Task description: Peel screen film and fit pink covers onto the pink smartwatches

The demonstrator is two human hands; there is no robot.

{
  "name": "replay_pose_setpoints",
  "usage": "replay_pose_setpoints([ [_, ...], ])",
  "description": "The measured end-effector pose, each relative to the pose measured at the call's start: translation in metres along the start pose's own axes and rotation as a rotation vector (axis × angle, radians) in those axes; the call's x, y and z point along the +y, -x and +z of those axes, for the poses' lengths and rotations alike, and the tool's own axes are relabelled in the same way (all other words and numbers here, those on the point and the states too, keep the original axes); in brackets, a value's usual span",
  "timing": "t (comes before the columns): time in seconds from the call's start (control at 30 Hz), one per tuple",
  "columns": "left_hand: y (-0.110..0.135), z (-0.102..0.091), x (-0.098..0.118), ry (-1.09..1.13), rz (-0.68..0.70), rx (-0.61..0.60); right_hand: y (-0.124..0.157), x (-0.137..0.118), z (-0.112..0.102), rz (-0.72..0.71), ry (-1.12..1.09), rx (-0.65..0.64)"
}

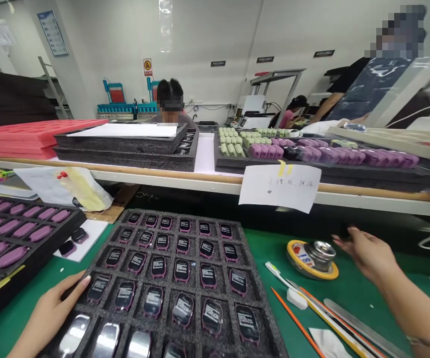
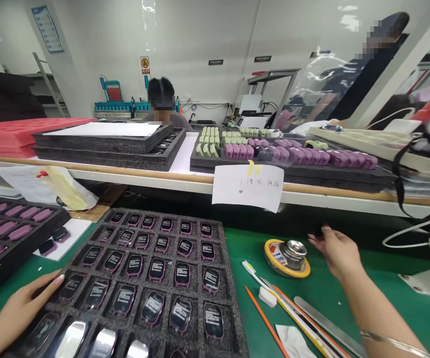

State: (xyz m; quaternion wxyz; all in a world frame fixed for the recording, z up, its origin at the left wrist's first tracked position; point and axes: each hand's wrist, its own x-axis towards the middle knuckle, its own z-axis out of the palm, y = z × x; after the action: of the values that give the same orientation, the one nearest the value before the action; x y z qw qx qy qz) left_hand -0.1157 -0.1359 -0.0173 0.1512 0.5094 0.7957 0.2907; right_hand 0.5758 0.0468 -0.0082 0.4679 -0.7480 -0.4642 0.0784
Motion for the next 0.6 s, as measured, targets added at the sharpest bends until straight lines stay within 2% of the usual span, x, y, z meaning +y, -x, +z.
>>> replay_pose_setpoints([
  [0.07,-0.008,0.000,0.004,-0.014,0.023,-0.037,0.027,-0.021,-0.006,0.089,-0.213,-0.051],
  [0.17,-0.020,0.002,0.015,-0.057,0.087,-0.080,0.072,-0.059,-0.012,0.139,-0.389,-0.083],
  [0.27,-0.031,0.005,0.029,-0.125,0.196,-0.154,0.115,-0.101,-0.009,0.088,-0.477,-0.095],
  [0.33,-0.037,0.008,0.035,-0.151,0.291,-0.156,0.138,-0.125,-0.003,0.028,-0.480,-0.100],
  [0.5,-0.041,0.010,0.046,-0.098,0.439,-0.021,0.168,-0.153,0.012,-0.077,-0.463,-0.083],
  [0.57,-0.037,0.008,0.056,-0.017,0.427,-0.064,0.181,-0.162,0.014,-0.103,-0.484,-0.130],
  [0.6,-0.033,0.007,0.065,0.046,0.398,-0.141,0.189,-0.169,0.016,-0.121,-0.500,-0.189],
])
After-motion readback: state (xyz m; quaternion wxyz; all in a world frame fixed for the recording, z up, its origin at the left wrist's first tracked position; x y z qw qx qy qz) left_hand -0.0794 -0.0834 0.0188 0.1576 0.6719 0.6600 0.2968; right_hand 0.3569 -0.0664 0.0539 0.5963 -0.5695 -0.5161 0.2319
